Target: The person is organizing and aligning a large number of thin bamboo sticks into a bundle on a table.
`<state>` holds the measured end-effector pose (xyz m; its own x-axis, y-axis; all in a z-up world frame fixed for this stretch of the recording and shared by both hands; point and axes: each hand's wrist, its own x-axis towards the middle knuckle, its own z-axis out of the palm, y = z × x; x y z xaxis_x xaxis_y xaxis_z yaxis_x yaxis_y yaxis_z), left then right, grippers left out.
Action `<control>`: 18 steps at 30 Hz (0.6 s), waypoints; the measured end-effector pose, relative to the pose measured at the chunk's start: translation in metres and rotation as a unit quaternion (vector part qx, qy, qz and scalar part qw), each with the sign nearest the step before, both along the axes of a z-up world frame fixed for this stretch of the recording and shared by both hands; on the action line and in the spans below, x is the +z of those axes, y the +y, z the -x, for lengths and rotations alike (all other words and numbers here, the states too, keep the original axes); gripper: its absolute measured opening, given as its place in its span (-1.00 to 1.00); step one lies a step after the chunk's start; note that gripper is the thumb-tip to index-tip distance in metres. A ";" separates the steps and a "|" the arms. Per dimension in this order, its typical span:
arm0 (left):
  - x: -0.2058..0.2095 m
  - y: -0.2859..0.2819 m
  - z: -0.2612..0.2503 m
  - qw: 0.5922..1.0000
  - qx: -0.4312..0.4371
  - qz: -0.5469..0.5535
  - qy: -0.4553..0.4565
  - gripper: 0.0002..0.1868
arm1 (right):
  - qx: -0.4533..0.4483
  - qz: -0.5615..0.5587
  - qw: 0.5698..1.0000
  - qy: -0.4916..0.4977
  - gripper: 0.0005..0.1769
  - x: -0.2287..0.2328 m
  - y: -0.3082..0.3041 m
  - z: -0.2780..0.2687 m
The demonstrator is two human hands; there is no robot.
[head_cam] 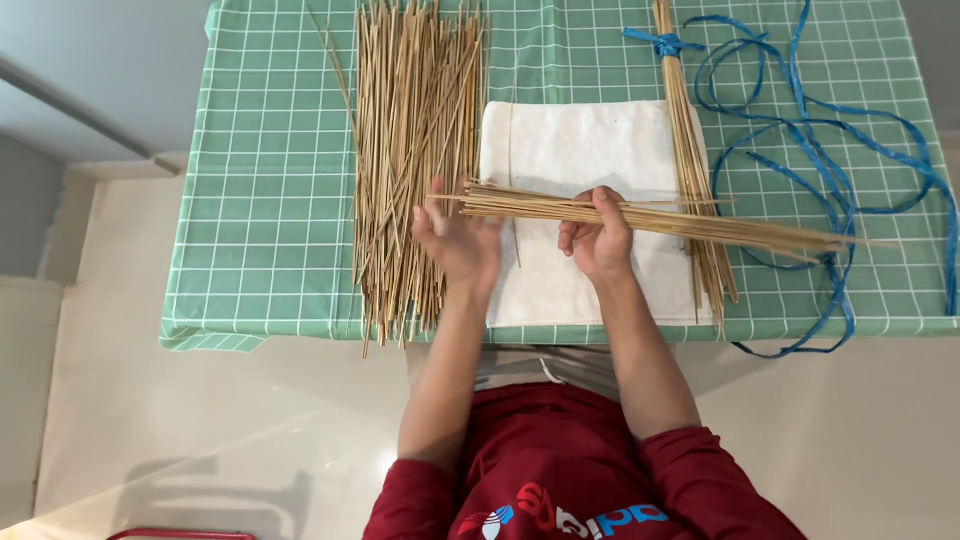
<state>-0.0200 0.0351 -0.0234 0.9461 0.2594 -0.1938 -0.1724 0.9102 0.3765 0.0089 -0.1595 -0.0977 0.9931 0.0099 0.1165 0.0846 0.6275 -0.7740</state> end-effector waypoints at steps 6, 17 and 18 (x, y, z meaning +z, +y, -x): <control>-0.017 -0.030 -0.016 0.974 -0.056 0.210 -0.071 -0.02 | -0.014 0.020 1.000 0.002 -0.62 0.006 0.007 0.002; -0.011 -0.022 -0.017 0.977 -0.092 0.176 -0.073 -0.08 | 0.004 0.032 0.999 0.021 -0.61 -0.006 0.006 -0.002; -0.013 -0.022 -0.019 0.980 -0.091 0.155 -0.083 -0.10 | 0.008 0.032 0.999 0.025 -0.60 -0.006 0.006 -0.002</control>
<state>-0.0012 0.0134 -0.0366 0.9965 0.0359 -0.0755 -0.0316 0.9979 0.0565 0.0112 -0.1538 -0.1033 0.9973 0.0319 0.0655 0.0351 0.5774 -0.8157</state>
